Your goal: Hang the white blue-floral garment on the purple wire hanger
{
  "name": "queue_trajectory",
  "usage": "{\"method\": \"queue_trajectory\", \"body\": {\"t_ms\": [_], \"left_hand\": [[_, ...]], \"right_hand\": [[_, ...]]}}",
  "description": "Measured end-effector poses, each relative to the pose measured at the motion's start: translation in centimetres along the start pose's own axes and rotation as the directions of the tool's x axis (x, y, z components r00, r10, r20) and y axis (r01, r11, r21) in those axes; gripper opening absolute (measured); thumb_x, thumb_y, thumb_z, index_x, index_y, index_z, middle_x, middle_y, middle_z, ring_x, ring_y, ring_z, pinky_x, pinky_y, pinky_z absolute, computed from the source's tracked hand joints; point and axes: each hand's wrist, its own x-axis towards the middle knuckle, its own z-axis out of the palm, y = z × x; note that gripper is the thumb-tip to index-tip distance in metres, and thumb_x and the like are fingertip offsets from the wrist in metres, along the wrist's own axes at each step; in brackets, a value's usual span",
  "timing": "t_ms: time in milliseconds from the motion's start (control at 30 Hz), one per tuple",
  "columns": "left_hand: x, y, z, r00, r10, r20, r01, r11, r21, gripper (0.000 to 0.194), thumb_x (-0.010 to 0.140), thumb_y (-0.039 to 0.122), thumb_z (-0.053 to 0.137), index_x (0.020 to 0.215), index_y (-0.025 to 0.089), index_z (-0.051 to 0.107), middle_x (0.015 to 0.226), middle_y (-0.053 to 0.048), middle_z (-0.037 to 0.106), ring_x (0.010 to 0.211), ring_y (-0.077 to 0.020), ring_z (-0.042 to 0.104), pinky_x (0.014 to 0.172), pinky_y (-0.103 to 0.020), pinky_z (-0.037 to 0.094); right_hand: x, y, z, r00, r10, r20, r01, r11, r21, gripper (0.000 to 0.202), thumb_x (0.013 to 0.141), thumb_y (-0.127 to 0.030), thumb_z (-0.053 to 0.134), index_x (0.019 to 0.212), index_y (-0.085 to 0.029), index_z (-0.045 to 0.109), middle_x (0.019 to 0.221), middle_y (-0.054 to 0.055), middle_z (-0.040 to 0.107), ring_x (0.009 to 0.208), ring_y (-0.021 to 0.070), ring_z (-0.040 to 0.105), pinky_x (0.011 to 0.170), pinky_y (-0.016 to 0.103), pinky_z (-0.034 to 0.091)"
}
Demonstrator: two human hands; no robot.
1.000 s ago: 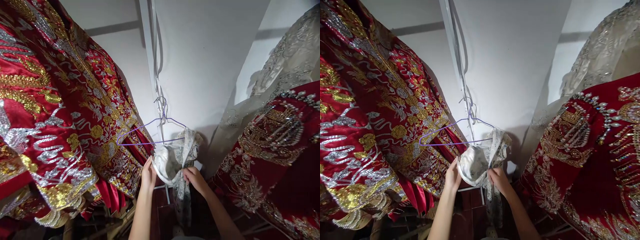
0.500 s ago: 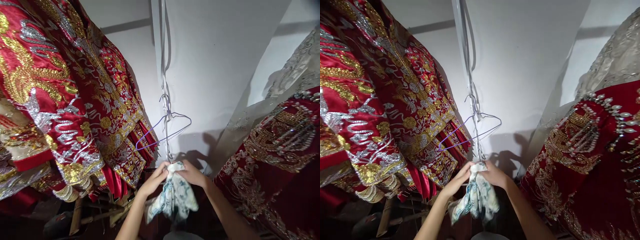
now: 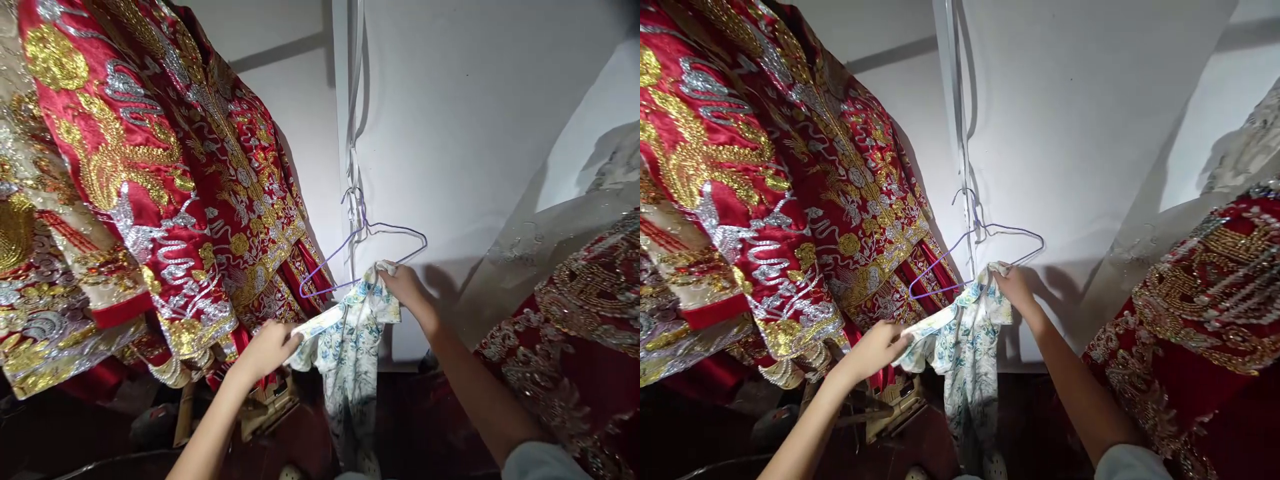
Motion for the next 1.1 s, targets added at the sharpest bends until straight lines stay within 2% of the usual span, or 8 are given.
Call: {"method": "queue_trajectory", "body": {"t_ms": [100, 167, 233, 400, 567, 700, 900, 1100], "left_hand": [[1.5, 0.6, -2.5, 0.997, 0.061, -0.053, -0.057, 0.997, 0.058, 0.025, 0.083, 0.044, 0.064, 0.072, 0.022, 0.071, 0.085, -0.01, 0.076, 0.089, -0.029, 0.069, 0.1, -0.039, 0.044], [2.5, 1.0, -3.6, 0.996, 0.059, -0.066, -0.05, 0.992, 0.119, 0.031, 0.09, 0.046, 0.053, 0.087, 0.021, 0.072, 0.125, -0.013, 0.069, 0.122, -0.0312, 0.06, 0.11, -0.041, 0.038], [3.6, 1.3, -4.3, 0.995, 0.025, -0.099, -0.003, 0.977, 0.213, 0.037, 0.095, 0.046, 0.043, 0.092, 0.021, 0.069, 0.141, -0.015, 0.058, 0.135, -0.0316, 0.05, 0.108, -0.041, 0.039], [6.5, 1.4, -3.6, 0.98, -0.097, -0.173, 0.144, 0.948, 0.284, 0.041, 0.099, 0.047, 0.035, 0.098, 0.022, 0.068, 0.111, -0.014, 0.074, 0.105, -0.0329, 0.068, 0.086, -0.038, 0.047], [10.3, 2.3, -1.4, 0.955, 0.043, -0.294, -0.009, 0.993, 0.117, 0.04, 0.1, 0.045, 0.037, 0.105, 0.02, 0.067, 0.092, -0.006, 0.072, 0.086, -0.0224, 0.066, 0.076, -0.029, 0.045], [12.7, 2.2, -1.7, 0.969, 0.195, -0.148, -0.182, 0.978, 0.099, 0.039, 0.101, 0.045, 0.035, 0.095, 0.018, 0.063, 0.084, -0.003, 0.067, 0.079, -0.0193, 0.06, 0.073, -0.027, 0.043], [12.7, 1.1, -3.0, 0.984, 0.151, -0.098, -0.124, 0.963, 0.239, 0.037, 0.099, 0.046, 0.038, 0.089, 0.02, 0.063, 0.091, -0.005, 0.068, 0.084, -0.0226, 0.062, 0.076, -0.031, 0.042], [13.3, 4.5, 0.0, 0.966, 0.218, -0.141, -0.214, 0.976, 0.045, 0.04, 0.101, 0.045, 0.036, 0.085, 0.019, 0.061, 0.082, -0.002, 0.067, 0.077, -0.0183, 0.06, 0.072, -0.028, 0.042]], "right_hand": [[-1.0, 0.2, -0.4, 0.996, 0.038, -0.08, -0.041, 0.998, -0.043, 0.034, 0.075, -0.04, 0.059, 0.089, -0.012, 0.072, 0.09, 0.015, 0.075, 0.087, 0.0308, 0.068, 0.075, 0.036, 0.05], [-1.8, -0.1, -0.8, 0.996, 0.059, -0.071, -0.06, 0.998, -0.016, 0.04, 0.076, -0.041, 0.061, 0.099, -0.011, 0.073, 0.091, 0.014, 0.076, 0.087, 0.0301, 0.069, 0.075, 0.035, 0.051], [-2.3, -0.4, -1.0, 0.997, 0.068, -0.026, -0.067, 0.997, 0.041, 0.042, 0.077, -0.041, 0.061, 0.104, -0.011, 0.073, 0.09, 0.012, 0.076, 0.086, 0.0296, 0.07, 0.074, 0.035, 0.052], [-3.4, -0.6, -0.6, 0.999, 0.047, -0.026, -0.044, 0.994, 0.096, 0.036, 0.075, -0.04, 0.062, 0.097, -0.016, 0.076, 0.106, 0.012, 0.076, 0.107, 0.0328, 0.067, 0.093, 0.04, 0.05], [-4.9, -1.1, 0.7, 0.999, 0.037, -0.033, -0.033, 0.992, 0.12, 0.034, 0.077, -0.038, 0.062, 0.099, -0.018, 0.077, 0.108, 0.012, 0.076, 0.109, 0.0324, 0.067, 0.093, 0.042, 0.052], [-5.2, -1.1, -0.4, 0.999, 0.036, -0.017, -0.034, 0.993, 0.117, 0.036, 0.077, -0.037, 0.061, 0.102, -0.015, 0.076, 0.109, 0.013, 0.076, 0.108, 0.0324, 0.068, 0.093, 0.041, 0.052], [-4.7, -0.9, -2.6, 0.999, -0.01, -0.05, 0.013, 0.998, 0.062, 0.028, 0.076, -0.037, 0.061, 0.09, -0.017, 0.076, 0.095, 0.01, 0.077, 0.098, 0.0311, 0.069, 0.085, 0.038, 0.054], [-5.3, -1.4, -0.2, 1.0, -0.024, 0.004, 0.024, 0.996, 0.08, 0.028, 0.08, -0.035, 0.058, 0.094, -0.016, 0.074, 0.086, 0.008, 0.075, 0.085, 0.0272, 0.069, 0.073, 0.033, 0.054]]}}
